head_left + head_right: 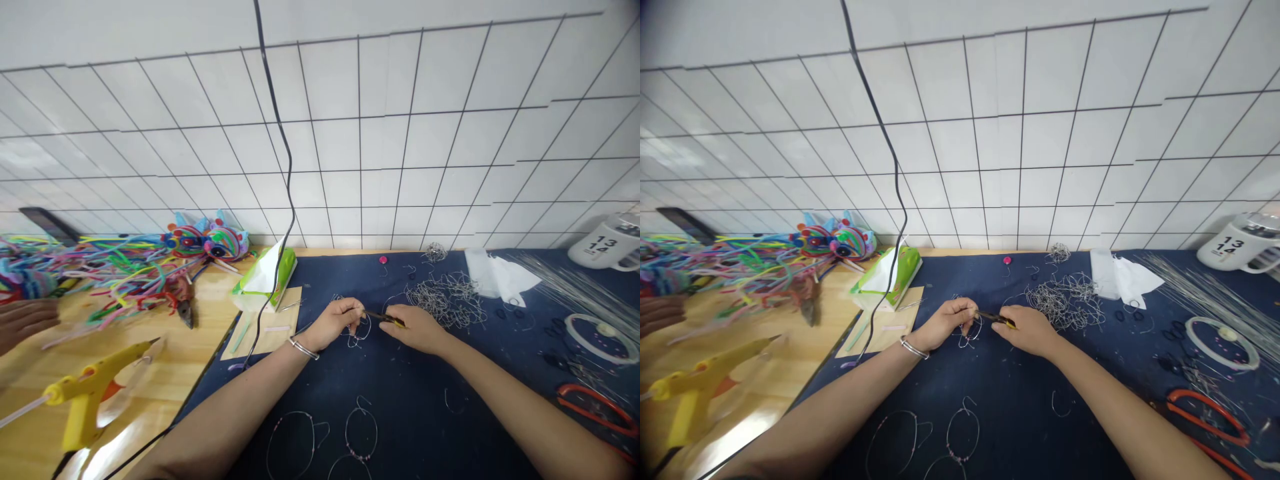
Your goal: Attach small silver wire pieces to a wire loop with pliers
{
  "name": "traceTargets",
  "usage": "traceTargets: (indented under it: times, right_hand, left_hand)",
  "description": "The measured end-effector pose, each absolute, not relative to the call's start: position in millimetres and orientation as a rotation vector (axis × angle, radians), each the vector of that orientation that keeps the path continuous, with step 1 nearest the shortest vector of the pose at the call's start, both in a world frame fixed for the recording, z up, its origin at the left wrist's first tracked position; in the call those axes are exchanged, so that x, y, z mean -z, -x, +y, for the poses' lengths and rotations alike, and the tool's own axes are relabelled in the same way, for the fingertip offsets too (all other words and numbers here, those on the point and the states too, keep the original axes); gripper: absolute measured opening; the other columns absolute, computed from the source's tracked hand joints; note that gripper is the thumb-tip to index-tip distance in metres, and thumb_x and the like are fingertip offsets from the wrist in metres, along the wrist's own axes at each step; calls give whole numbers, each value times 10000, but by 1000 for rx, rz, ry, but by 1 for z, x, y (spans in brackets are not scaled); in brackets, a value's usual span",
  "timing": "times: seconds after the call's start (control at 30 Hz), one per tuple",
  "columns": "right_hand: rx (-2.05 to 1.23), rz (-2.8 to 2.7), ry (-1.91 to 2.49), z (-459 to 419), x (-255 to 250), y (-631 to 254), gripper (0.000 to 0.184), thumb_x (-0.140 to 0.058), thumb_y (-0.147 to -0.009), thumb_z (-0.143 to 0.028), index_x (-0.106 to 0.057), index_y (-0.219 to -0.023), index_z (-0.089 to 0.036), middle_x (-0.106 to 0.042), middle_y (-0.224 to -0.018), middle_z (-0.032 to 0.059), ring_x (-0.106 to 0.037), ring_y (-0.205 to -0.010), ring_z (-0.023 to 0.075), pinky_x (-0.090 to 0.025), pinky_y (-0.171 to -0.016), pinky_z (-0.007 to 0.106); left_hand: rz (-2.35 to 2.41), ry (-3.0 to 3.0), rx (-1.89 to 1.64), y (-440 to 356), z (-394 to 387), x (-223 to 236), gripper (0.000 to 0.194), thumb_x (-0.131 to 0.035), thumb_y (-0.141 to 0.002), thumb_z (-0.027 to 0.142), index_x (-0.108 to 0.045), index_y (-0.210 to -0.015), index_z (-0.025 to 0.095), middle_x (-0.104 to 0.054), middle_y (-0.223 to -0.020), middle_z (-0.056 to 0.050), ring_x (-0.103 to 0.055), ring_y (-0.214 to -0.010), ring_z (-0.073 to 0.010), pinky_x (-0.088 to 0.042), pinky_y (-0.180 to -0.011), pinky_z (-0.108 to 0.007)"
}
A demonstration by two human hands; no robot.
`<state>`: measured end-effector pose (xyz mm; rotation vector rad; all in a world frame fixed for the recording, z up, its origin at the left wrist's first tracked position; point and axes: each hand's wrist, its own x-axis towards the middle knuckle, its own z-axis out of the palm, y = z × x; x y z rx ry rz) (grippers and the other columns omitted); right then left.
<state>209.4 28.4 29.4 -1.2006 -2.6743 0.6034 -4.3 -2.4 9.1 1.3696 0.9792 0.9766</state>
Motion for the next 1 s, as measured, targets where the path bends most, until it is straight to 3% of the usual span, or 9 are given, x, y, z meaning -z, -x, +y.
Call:
traceTargets:
  times: [0.5, 1.0]
  right_hand:
    - [-500, -2712, 1148, 27, -24, -209, 251, -391, -840, -431, -460, -748, -208, -544, -725, -17, -499, -657, 113, -287, -566, 210]
    - [-807, -2206, 1120, 31, -21, -205, 231, -490, -790, -414, -561, -847, -201, -552, -786, 8, -509, -709, 133, -370, -637, 242]
  left_hand:
    - [914, -1339, -965, 5, -4, -8, 273, -506, -804, 383, -547, -771, 116, -482, -507, 29, -425, -436, -64, -331, -486, -194]
    - [1165, -1630, -902, -1, -4, -7, 235, -487, -807, 336, -588, -811, 125, -520, -603, 15, -482, -477, -66, -387, -492, -184]
